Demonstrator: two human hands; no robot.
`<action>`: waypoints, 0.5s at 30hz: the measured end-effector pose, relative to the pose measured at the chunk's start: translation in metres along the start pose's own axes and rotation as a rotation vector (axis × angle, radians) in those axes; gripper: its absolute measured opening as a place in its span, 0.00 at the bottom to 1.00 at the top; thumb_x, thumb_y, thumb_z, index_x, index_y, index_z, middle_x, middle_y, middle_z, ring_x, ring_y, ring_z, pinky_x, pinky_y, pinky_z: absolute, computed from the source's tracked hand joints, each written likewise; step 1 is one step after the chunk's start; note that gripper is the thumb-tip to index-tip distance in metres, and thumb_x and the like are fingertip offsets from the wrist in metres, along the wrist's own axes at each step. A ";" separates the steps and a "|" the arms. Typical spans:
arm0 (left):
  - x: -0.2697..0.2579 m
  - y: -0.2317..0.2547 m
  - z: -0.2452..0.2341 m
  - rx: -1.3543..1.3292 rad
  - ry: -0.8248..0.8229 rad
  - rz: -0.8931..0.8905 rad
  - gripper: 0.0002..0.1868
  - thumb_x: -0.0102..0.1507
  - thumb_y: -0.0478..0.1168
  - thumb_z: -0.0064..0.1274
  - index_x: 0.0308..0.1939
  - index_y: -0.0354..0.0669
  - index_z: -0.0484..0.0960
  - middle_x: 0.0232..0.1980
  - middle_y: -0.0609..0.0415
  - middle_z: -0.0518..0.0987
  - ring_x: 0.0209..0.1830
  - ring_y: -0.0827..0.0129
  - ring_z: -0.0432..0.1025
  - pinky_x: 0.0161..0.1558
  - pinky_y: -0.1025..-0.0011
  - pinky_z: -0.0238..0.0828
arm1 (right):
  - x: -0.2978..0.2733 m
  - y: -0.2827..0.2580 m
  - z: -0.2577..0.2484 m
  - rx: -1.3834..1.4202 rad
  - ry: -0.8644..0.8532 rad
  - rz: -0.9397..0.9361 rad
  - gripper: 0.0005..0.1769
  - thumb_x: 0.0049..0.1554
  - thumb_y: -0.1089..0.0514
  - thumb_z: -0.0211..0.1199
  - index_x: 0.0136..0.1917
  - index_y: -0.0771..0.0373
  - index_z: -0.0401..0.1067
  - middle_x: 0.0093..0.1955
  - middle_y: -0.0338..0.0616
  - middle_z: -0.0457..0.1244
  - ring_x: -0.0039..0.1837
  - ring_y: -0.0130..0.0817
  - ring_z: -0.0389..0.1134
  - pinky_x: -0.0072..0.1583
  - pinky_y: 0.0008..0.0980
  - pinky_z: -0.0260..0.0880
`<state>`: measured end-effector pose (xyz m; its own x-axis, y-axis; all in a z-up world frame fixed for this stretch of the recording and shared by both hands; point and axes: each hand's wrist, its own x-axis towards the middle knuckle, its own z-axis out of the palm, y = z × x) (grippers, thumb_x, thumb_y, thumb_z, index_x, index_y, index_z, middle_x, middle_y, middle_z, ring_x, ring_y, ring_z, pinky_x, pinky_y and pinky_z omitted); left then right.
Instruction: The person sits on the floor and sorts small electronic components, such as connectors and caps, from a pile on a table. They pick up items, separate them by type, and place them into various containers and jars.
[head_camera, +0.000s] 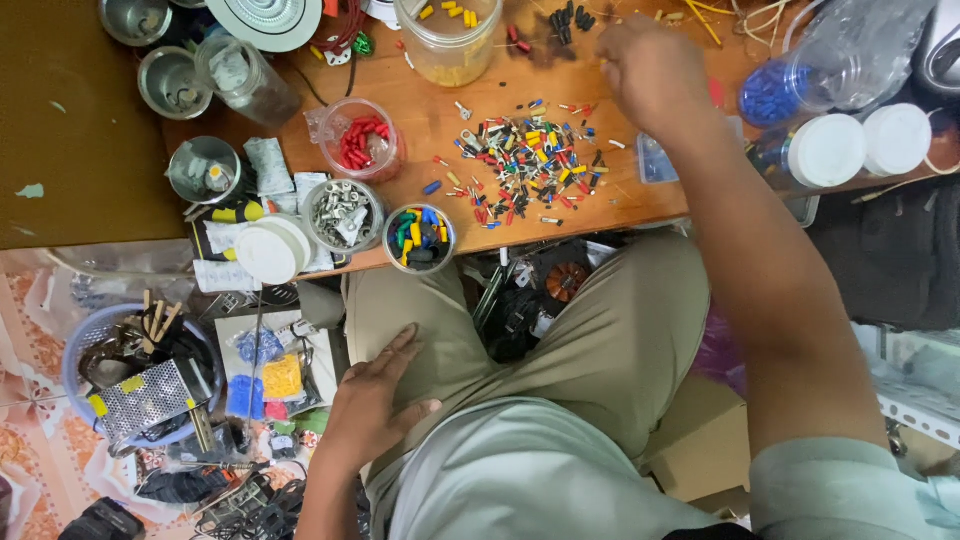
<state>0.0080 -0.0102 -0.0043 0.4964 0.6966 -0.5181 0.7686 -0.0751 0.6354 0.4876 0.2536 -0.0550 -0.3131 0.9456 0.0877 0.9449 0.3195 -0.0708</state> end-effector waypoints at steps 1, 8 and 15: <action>0.001 0.002 -0.002 -0.003 0.001 0.000 0.45 0.59 0.60 0.60 0.76 0.53 0.63 0.82 0.58 0.58 0.78 0.61 0.60 0.65 0.55 0.58 | -0.001 -0.006 -0.002 -0.002 -0.001 -0.002 0.11 0.59 0.59 0.63 0.55 0.57 0.77 0.51 0.50 0.67 0.50 0.58 0.69 0.39 0.55 0.65; 0.003 0.004 -0.005 0.017 -0.034 -0.028 0.46 0.59 0.62 0.59 0.78 0.58 0.59 0.82 0.59 0.59 0.78 0.62 0.59 0.64 0.55 0.59 | -0.002 -0.070 -0.024 0.330 -0.141 -0.246 0.08 0.63 0.57 0.67 0.56 0.53 0.80 0.53 0.36 0.69 0.55 0.42 0.70 0.50 0.44 0.68; 0.000 0.002 -0.003 -0.006 -0.025 -0.017 0.46 0.60 0.61 0.58 0.78 0.55 0.59 0.83 0.60 0.57 0.78 0.63 0.59 0.66 0.57 0.56 | 0.004 -0.086 -0.021 0.204 -0.286 -0.160 0.12 0.58 0.57 0.65 0.56 0.48 0.79 0.50 0.38 0.68 0.52 0.47 0.71 0.45 0.53 0.68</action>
<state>0.0082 -0.0081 -0.0011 0.4935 0.6796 -0.5428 0.7745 -0.0594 0.6298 0.4068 0.2286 -0.0278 -0.4957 0.8527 -0.1650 0.8530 0.4423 -0.2770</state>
